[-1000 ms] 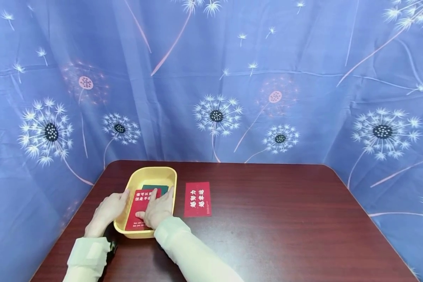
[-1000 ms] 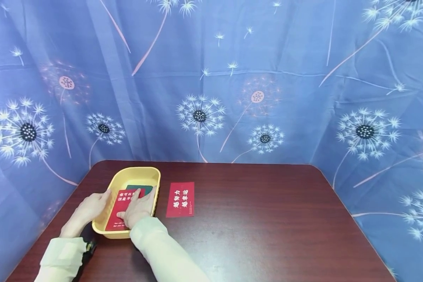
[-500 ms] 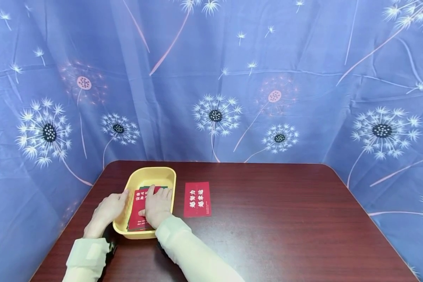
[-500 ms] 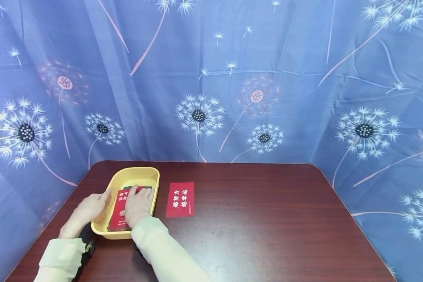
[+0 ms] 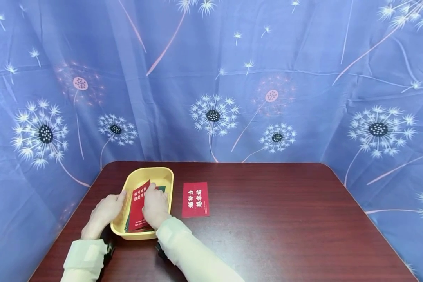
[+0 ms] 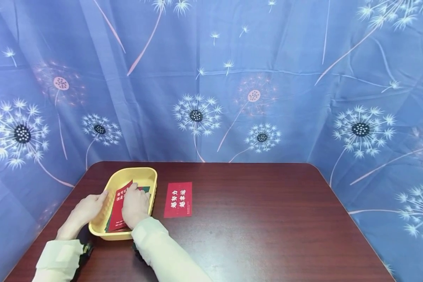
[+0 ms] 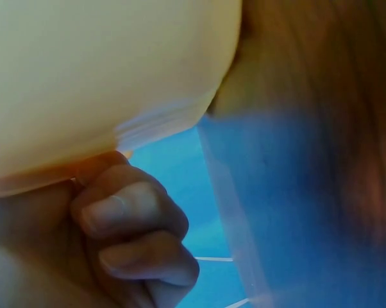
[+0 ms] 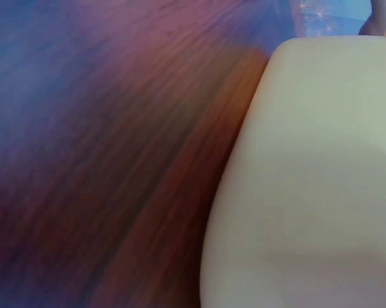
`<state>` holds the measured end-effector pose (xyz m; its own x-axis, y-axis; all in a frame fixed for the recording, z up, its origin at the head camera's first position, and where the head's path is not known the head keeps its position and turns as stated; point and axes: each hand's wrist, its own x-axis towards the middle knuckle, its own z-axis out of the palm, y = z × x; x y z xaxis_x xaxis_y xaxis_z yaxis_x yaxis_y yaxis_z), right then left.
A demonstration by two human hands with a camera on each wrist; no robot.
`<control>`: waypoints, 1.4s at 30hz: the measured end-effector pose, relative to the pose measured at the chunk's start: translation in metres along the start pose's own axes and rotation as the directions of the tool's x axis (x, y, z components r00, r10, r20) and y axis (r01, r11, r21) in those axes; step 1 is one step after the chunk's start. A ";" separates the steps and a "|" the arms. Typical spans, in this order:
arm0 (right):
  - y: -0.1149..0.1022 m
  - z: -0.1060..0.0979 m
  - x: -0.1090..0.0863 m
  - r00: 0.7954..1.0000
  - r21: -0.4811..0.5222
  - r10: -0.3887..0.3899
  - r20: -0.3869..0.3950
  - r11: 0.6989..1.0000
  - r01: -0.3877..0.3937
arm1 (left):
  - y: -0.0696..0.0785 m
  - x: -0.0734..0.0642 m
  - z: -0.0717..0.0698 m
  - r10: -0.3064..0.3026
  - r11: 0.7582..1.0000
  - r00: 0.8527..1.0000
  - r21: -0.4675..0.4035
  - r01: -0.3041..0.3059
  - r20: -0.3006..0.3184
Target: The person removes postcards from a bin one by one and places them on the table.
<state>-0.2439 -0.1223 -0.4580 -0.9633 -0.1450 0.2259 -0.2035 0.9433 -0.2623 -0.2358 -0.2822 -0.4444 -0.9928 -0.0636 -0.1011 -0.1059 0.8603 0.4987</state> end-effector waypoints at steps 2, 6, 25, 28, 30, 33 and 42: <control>0.001 -0.002 0.000 1.000 0.034 -0.005 -0.017 0.999 0.006 | 0.001 0.000 0.000 0.001 1.000 1.000 0.003 -0.001 0.001; 0.004 -0.005 0.001 1.000 0.104 -0.009 -0.027 0.995 0.011 | 0.003 0.000 -0.001 -0.003 1.000 1.000 -0.004 0.003 0.005; 0.035 -0.070 0.006 0.996 0.560 0.083 -0.041 0.827 -0.046 | -0.001 -0.002 0.002 -0.010 1.000 1.000 0.004 0.010 -0.001; 0.050 -0.082 0.005 0.993 0.657 0.119 -0.024 0.750 -0.074 | -0.001 -0.001 0.002 -0.019 1.000 1.000 0.001 0.019 -0.008; 0.062 -0.087 0.003 0.991 0.700 0.129 -0.022 0.710 -0.077 | -0.002 -0.002 0.002 -0.014 1.000 1.000 0.002 0.014 -0.014; 0.084 -0.091 -0.003 0.990 0.742 0.142 -0.005 0.664 -0.092 | -0.002 -0.004 0.003 -0.007 1.000 1.000 0.003 0.007 -0.016; 0.155 -0.097 -0.014 0.982 0.805 0.080 0.172 0.564 -0.187 | 0.000 -0.003 0.002 -0.003 1.000 1.000 0.006 0.003 -0.020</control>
<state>-0.2446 0.0548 -0.4109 -0.9922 -0.1180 0.0394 -0.0754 0.3184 -0.9450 -0.2332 -0.2815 -0.4458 -0.9934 -0.0761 -0.0857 -0.1087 0.8630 0.4934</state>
